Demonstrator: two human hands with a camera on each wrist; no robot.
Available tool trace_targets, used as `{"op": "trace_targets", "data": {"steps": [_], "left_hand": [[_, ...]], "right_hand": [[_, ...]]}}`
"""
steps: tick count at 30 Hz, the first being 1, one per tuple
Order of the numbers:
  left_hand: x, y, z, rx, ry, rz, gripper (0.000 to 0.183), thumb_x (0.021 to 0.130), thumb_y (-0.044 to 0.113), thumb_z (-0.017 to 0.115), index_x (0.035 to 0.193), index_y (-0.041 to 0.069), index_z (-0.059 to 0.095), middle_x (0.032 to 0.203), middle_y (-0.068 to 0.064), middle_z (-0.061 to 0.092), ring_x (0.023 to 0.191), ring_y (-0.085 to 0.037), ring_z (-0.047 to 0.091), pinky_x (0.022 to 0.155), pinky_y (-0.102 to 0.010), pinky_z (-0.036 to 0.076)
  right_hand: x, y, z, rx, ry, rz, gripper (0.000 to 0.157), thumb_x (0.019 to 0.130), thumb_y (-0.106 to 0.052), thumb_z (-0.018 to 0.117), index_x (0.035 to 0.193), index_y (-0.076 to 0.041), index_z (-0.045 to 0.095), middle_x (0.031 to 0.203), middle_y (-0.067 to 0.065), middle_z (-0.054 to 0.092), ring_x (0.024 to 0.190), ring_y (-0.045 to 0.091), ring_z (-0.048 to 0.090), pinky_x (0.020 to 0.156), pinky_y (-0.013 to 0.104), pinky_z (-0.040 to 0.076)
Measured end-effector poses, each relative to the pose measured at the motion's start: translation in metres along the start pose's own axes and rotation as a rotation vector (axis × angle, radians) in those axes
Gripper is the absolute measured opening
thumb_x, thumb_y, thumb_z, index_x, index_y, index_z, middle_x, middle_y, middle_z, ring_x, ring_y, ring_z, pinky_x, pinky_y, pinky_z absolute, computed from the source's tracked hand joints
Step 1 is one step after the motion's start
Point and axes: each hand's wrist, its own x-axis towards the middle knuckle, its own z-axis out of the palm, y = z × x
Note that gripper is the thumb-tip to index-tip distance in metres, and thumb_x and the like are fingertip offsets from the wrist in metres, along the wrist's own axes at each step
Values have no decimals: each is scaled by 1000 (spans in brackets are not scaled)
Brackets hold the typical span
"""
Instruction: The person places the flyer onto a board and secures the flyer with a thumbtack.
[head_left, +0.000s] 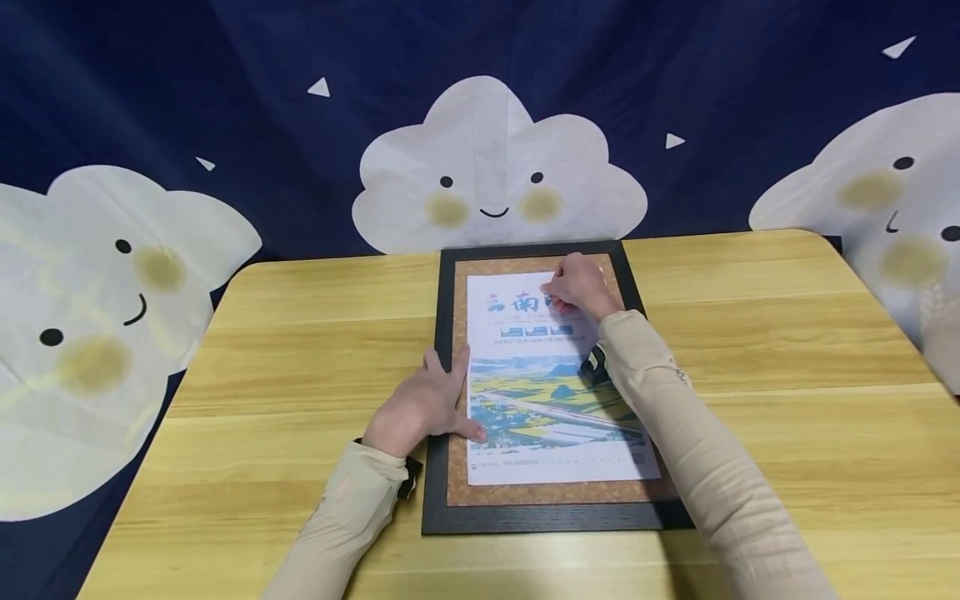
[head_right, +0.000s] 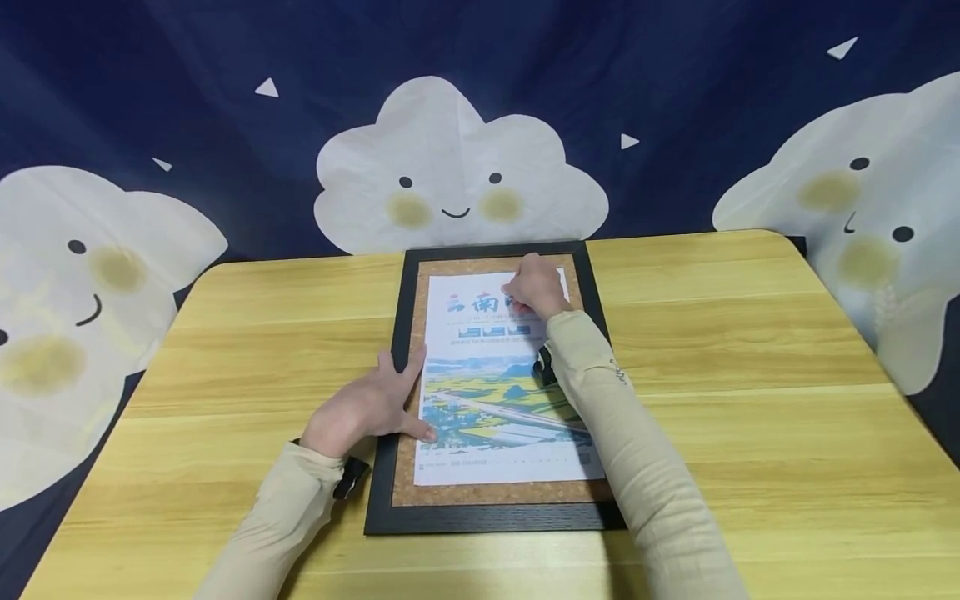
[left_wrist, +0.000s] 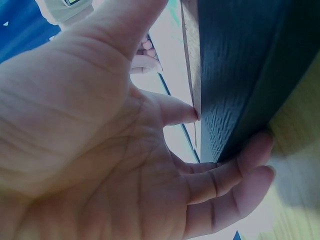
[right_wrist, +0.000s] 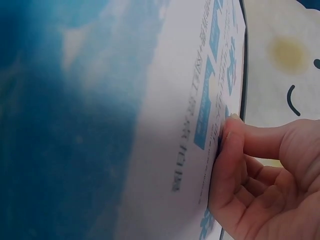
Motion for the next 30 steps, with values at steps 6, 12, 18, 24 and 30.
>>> {"op": "trace_targets", "data": {"steps": [6, 12, 18, 24, 30], "left_hand": [[0, -1, 0, 4, 0, -3, 128, 79, 52, 87, 168, 13, 4, 152, -39, 24, 62, -22, 55, 57, -33, 45], [1, -1, 1, 7, -6, -7, 128, 79, 53, 87, 168, 13, 4, 150, -38, 26, 62, -21, 53, 56, -32, 43], [1, -2, 0, 21, -1, 0, 128, 79, 54, 86, 168, 13, 4, 145, -38, 30, 60, -20, 51, 54, -30, 42], [0, -2, 1, 4, 13, 5, 128, 79, 52, 88, 168, 12, 6, 147, -38, 29, 62, -21, 53, 56, -32, 44], [1, -1, 1, 28, 7, 5, 128, 79, 54, 87, 168, 12, 5, 139, -35, 34, 61, -20, 50, 55, -30, 41]], "right_hand": [[2, 1, 0, 1, -2, 24, 18, 98, -13, 73, 95, 3, 67, 66, 6, 62, 53, 13, 58, 51, 22, 45], [4, 0, 1, 1, -10, 36, 17, 98, -13, 72, 93, 2, 67, 62, 4, 61, 51, 11, 57, 49, 22, 44], [3, -2, 1, -9, 10, 27, 17, 98, -12, 70, 88, 0, 66, 60, 3, 59, 48, 10, 55, 47, 21, 43], [1, -1, 2, 2, 29, 41, 19, 95, -12, 66, 78, -3, 62, 57, 2, 55, 48, 13, 54, 47, 23, 38], [3, 7, 2, 106, 10, 48, 21, 94, -13, 71, 77, -3, 63, 57, 1, 59, 47, 10, 57, 46, 21, 42]]}}
